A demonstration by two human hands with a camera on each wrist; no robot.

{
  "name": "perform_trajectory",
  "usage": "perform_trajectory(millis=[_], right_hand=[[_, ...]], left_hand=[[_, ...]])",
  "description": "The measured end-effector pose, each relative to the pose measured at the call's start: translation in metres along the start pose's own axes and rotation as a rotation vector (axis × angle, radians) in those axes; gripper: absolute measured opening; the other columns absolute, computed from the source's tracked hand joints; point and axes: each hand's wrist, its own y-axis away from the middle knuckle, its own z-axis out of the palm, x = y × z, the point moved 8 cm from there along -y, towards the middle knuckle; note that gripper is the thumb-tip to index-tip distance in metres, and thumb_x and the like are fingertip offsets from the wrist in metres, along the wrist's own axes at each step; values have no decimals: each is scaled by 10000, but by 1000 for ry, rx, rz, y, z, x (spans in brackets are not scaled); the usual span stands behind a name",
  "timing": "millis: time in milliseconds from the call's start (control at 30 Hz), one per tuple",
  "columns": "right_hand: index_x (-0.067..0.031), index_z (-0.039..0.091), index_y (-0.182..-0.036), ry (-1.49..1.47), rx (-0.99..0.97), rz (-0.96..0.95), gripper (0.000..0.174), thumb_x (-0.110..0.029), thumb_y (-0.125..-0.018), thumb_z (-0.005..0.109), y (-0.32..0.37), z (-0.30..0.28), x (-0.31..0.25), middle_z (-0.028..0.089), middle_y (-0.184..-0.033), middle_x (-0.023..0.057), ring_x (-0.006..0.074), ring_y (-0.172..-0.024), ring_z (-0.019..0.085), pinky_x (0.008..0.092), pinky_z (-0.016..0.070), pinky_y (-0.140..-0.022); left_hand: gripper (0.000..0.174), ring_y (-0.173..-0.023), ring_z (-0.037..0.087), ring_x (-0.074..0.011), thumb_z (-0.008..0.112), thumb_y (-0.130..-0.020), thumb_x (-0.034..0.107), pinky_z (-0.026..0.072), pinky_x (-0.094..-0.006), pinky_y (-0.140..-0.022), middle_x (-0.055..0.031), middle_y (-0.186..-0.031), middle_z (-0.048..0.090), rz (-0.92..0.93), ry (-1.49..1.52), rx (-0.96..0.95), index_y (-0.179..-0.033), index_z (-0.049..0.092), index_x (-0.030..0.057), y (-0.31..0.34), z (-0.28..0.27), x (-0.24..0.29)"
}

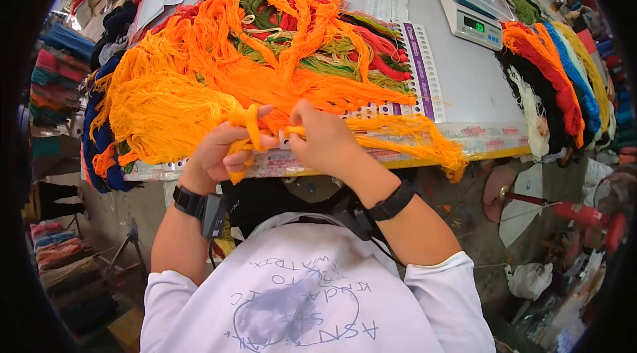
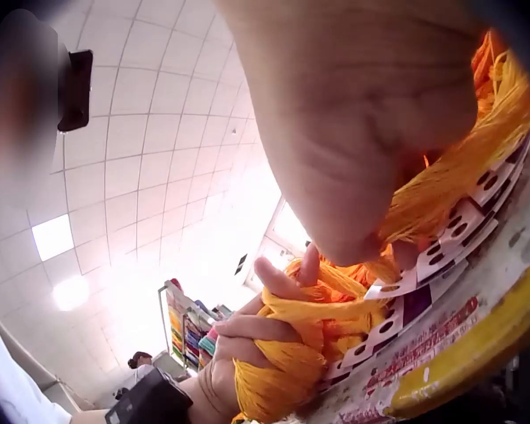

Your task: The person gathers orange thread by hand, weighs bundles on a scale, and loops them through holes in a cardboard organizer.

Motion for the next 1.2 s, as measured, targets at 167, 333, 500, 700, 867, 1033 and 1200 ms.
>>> perform_trajectory(millis=[167, 333, 500, 700, 867, 1033, 1200], right_hand=[[-30, 456, -1135, -738, -189, 141, 366, -27, -795, 591, -8, -7, -2, 589, -906, 69, 120, -840, 590, 257, 470, -701], [-10, 514, -1065, -710, -131, 113, 298, -24, -784, 612, -10, 15, 22, 590, -906, 60, 124, -844, 589, 256, 472, -709], [-55, 610, -866, -219, -60, -1, 180, -141, -717, 665, -5, 24, 10, 603, -855, 105, 286, -801, 604, 375, 477, -702], [-45, 616, -841, -230, -6, 206, 195, -122, -683, 700, -2, 20, 17, 595, -814, 114, 276, -749, 582, 356, 454, -662], [-21, 595, -803, -239, -30, 147, 172, -108, -683, 684, -7, 30, 12, 568, -699, 105, 237, -651, 559, 327, 431, -600], [-11, 579, -781, -388, -105, 252, 176, -126, -694, 680, -4, 30, 20, 545, -671, 105, 214, -622, 526, 319, 420, -593], [-8, 573, -781, -345, -110, 243, 183, -133, -699, 677, -6, 30, 23, 551, -678, 117, 227, -628, 528, 331, 420, -597]], left_hand=[[286, -398, 407, -51, 568, -839, 80, 340, -188, -384, -79, -795, 649, -71, -501, 56, -1119, 539, 26, -30, 12, 1], [123, -405, 412, -67, 672, -785, 108, 308, -218, -381, -13, -614, 561, -81, -740, 192, -861, 621, 27, -41, 4, 1], [160, -414, 402, -57, 697, -780, 161, 289, -228, -382, 26, -565, 490, -24, -742, 175, -808, 603, 34, -36, 4, 1], [212, -402, 348, -31, 665, -815, 183, 273, -202, -382, 51, -558, 441, -69, -564, 173, -930, 561, 38, 13, -19, 25], [184, -393, 316, -27, 621, -852, 156, 246, -192, -379, 38, -570, 444, -170, -478, 171, -960, 555, 22, 36, -42, 9], [214, -457, 375, -31, 654, -825, 122, 295, -184, -428, 21, -697, 553, 55, -259, 64, -1008, 623, 16, 11, -17, 14], [246, -530, 419, -33, 684, -796, 105, 349, -194, -480, 16, -809, 612, 164, -320, 130, -1025, 632, 32, 2, -7, 26]])
